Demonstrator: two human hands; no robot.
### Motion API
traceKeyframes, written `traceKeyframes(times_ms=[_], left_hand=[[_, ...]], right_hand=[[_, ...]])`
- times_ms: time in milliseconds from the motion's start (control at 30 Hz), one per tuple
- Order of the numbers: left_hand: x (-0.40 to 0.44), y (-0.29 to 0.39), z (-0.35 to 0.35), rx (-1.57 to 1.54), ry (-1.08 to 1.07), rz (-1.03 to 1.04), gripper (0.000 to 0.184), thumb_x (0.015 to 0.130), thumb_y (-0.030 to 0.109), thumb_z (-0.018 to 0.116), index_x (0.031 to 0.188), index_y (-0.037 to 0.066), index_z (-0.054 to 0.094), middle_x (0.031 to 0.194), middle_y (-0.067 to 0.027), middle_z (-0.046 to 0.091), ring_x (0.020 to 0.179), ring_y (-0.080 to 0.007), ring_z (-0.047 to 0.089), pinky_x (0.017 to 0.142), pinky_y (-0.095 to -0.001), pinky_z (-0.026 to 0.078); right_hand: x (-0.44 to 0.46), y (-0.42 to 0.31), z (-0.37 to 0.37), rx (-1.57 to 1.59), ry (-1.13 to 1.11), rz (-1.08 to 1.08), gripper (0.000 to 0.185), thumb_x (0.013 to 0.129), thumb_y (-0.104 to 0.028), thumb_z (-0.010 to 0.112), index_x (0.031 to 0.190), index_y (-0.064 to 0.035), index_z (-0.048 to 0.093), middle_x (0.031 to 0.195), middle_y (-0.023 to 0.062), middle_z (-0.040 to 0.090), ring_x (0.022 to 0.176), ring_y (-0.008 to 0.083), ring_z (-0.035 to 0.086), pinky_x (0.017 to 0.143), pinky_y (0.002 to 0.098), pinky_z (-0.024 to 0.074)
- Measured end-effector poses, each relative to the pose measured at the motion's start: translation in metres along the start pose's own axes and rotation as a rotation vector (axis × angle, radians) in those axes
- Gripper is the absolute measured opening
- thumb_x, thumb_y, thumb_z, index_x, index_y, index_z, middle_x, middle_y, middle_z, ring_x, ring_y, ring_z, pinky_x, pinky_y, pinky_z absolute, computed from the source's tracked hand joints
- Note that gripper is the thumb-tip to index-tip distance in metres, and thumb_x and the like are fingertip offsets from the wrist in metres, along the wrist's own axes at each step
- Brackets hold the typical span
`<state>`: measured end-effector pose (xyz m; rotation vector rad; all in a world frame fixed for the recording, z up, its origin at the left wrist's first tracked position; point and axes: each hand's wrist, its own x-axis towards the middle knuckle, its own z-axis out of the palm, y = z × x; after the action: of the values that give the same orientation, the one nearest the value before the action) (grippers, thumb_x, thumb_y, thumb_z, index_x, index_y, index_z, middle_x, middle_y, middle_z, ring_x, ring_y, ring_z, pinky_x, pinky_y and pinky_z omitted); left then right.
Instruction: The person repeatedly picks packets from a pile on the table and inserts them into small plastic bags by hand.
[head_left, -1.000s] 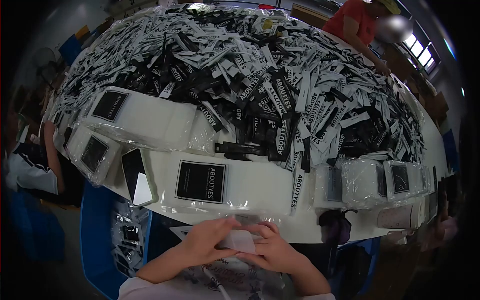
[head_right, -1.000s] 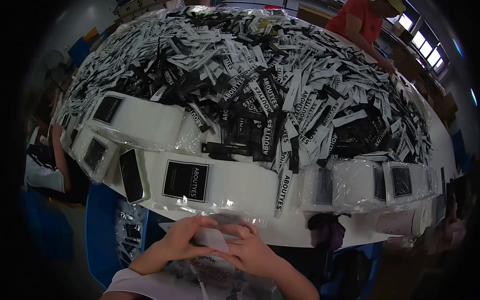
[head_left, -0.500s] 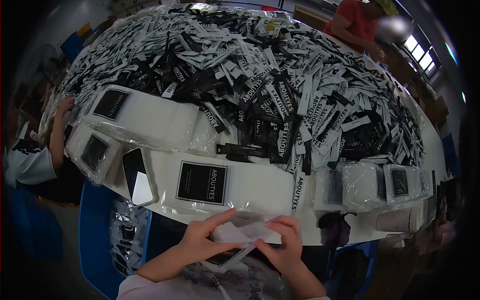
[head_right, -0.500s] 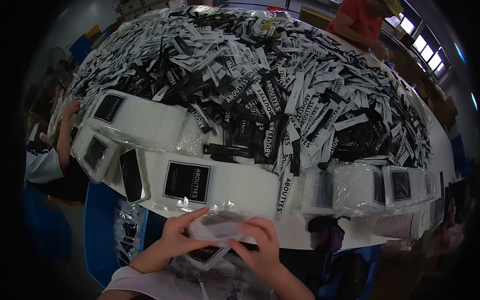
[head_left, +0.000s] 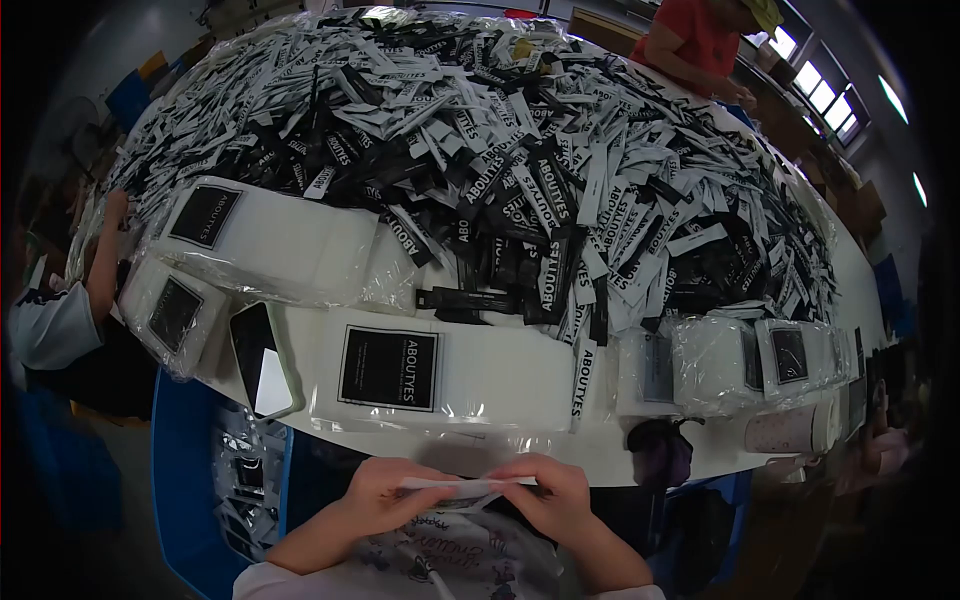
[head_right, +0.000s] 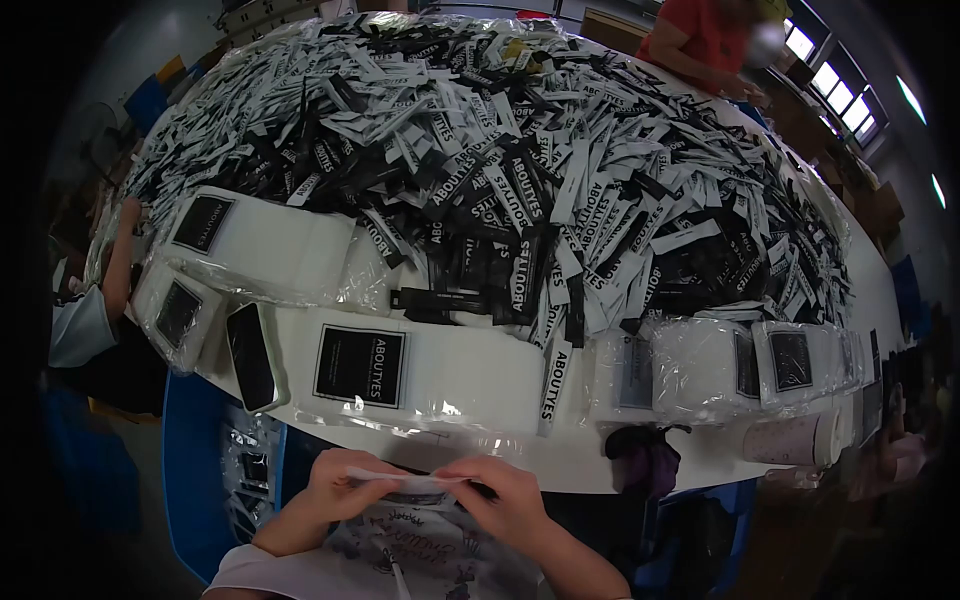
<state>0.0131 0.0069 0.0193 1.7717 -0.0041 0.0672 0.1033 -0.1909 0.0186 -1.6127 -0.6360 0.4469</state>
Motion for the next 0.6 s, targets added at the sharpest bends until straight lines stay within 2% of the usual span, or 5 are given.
traceKeyframes(times_ms=[100, 300, 333, 400, 600], left_hand=[[-0.019, -0.01, -0.038, -0.192, -0.268, 0.025, 0.011, 0.077, 0.006, 0.063, 0.086, 0.0, 0.064, 0.079, -0.0107, 0.063, 0.068, -0.0201, 0.06, 0.063, -0.0274, 0.046], [-0.097, -0.007, -0.121, 0.463, -0.081, -0.704, 0.019, 0.072, 0.012, 0.068, 0.087, 0.001, 0.064, 0.085, -0.0133, 0.064, 0.072, -0.0241, 0.061, 0.066, -0.032, 0.047], [-0.101, -0.008, -0.123, 0.681, -0.032, -0.916, 0.025, 0.069, 0.014, 0.07, 0.09, 0.001, 0.064, 0.088, -0.0135, 0.064, 0.074, -0.025, 0.062, 0.067, -0.0334, 0.047], [-0.116, -0.012, -0.12, 0.857, -0.016, -0.724, 0.04, 0.065, 0.017, 0.073, 0.1, 0.001, 0.061, 0.096, -0.0131, 0.063, 0.083, -0.0258, 0.062, 0.07, -0.0354, 0.048], [-0.107, -0.007, -0.112, 0.442, 0.084, -0.617, 0.048, 0.066, 0.018, 0.073, 0.108, 0.002, 0.057, 0.103, -0.0121, 0.061, 0.094, -0.0235, 0.059, 0.075, -0.0335, 0.047]], right_hand=[[0.012, -0.01, -0.005, -0.089, -0.336, -0.155, 0.019, 0.078, -0.014, 0.063, 0.094, -0.0049, 0.061, 0.086, 0.0077, 0.062, 0.074, 0.0198, 0.06, 0.064, 0.0261, 0.0485], [0.062, 0.035, -0.064, -1.11, 0.341, 0.271, 0.019, 0.08, -0.013, 0.058, 0.095, -0.0004, 0.059, 0.078, 0.0128, 0.061, 0.069, 0.0231, 0.061, 0.06, 0.0311, 0.0479], [0.065, 0.045, -0.066, -1.108, 0.348, 0.265, 0.019, 0.08, -0.013, 0.058, 0.095, -0.0004, 0.059, 0.078, 0.0128, 0.061, 0.069, 0.0231, 0.061, 0.06, 0.0311, 0.0479], [0.071, 0.06, -0.069, -1.086, 0.349, 0.092, 0.018, 0.08, -0.012, 0.058, 0.092, 0.0016, 0.056, 0.074, 0.0135, 0.057, 0.061, 0.0216, 0.059, 0.055, 0.0288, 0.0456], [0.093, 0.017, -0.084, -0.465, 0.558, 0.149, 0.014, 0.085, -0.012, 0.052, 0.084, 0.0019, 0.053, 0.071, 0.0061, 0.054, 0.057, 0.0103, 0.052, 0.052, 0.025, 0.042]])
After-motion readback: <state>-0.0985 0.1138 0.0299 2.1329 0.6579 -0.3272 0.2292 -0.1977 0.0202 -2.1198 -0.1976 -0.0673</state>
